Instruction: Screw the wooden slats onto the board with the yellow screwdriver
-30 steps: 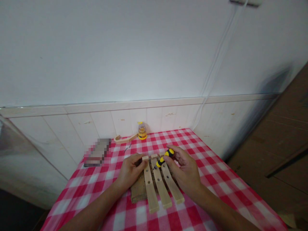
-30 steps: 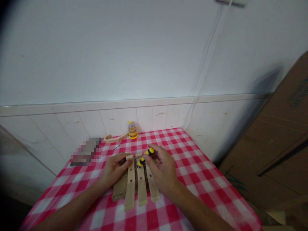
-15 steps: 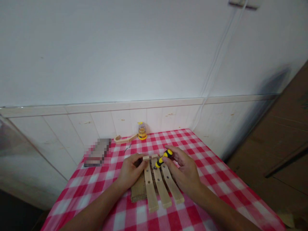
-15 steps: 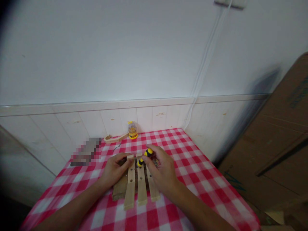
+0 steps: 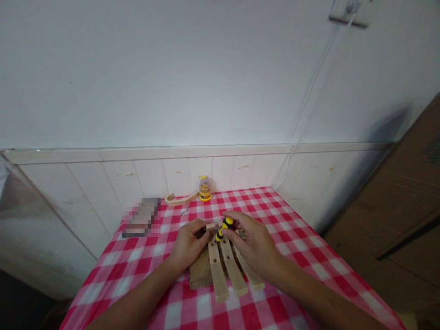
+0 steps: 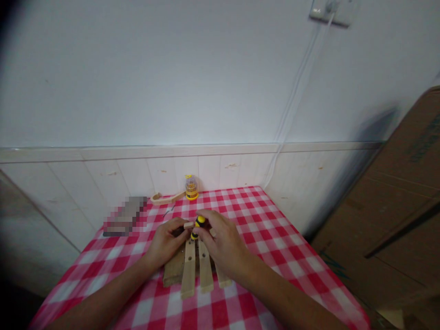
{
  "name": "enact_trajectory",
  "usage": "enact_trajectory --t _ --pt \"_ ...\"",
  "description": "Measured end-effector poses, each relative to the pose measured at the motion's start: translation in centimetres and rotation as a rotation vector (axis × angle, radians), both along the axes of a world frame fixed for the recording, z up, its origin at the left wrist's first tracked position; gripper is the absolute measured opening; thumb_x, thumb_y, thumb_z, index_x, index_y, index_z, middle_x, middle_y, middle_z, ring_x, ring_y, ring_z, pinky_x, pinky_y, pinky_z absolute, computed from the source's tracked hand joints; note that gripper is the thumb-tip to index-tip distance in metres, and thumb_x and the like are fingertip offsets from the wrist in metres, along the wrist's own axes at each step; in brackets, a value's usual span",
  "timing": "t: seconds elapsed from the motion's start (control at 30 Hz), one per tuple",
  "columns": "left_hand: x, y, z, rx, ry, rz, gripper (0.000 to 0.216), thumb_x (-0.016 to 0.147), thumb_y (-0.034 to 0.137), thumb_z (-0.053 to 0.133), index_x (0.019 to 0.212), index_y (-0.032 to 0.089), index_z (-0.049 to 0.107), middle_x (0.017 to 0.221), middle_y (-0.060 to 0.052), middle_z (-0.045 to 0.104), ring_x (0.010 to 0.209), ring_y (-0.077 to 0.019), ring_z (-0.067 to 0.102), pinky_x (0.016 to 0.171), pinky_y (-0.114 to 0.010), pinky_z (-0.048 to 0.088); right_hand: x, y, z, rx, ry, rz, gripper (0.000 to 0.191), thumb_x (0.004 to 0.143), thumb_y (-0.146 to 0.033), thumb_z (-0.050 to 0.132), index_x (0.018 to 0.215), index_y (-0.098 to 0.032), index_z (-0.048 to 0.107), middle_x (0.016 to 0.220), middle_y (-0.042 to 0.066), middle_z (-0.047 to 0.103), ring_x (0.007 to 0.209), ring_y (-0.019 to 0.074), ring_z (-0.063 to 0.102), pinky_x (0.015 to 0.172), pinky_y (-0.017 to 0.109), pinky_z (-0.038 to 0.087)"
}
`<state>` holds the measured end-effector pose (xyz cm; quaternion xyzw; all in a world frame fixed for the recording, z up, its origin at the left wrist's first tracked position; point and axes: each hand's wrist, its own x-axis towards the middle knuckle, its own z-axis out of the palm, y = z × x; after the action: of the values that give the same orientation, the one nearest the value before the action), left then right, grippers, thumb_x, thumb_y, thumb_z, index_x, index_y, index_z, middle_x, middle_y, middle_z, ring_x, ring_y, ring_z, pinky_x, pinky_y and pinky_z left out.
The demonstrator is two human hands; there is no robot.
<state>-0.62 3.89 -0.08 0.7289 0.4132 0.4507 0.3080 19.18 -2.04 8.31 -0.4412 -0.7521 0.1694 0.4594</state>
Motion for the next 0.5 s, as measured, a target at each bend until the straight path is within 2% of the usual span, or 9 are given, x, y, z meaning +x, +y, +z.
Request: enact_trajectory --t 0.17,0.3,0.5 --pt "0.01 0.15 -0.06 0.027 0.011 0.006 0.019 0.091 0.034 0.067 0.085 0.022 0.079 0.086 -0.006 0.078 0.080 -0.0208 0.070 0.073 -0.028 0.052 -0.48 0.27 -0.11 -0.040 -0.022 0.033 0.020 0.094 -0.018 0.065 0.113 -0.023 0.070 0.098 0.004 0.076 0.086 0.0200 0.072 0.078 0.031 0.057" --pt "0.04 0.19 -0.05 0.020 0.018 0.009 0.021 0.092 0.036 0.067 0.083 0.021 0.078 0.087 -0.007 0.078 0.081 -0.0212 0.070 0.075 -0.029 0.052 -0.51 0.71 -0.07 -0.039 -0.069 0.044 0.022 0.096 -0.018 0.064 0.117 -0.022 0.069 0.106 0.007 0.076 0.093 0.0211 0.071 0.084 0.034 0.056" --pt "0.09 0.21 -0.13 0.012 0.003 -0.002 0.018 0.091 0.032 0.067 0.093 0.021 0.080 0.086 -0.006 0.075 0.083 -0.0221 0.070 0.076 -0.031 0.053 -0.72 1.01 0.85 -0.043 -0.149 0.156 0.030 0.095 -0.009 0.062 0.121 -0.021 0.068 0.110 0.008 0.075 0.100 0.0207 0.070 0.088 0.033 0.055"
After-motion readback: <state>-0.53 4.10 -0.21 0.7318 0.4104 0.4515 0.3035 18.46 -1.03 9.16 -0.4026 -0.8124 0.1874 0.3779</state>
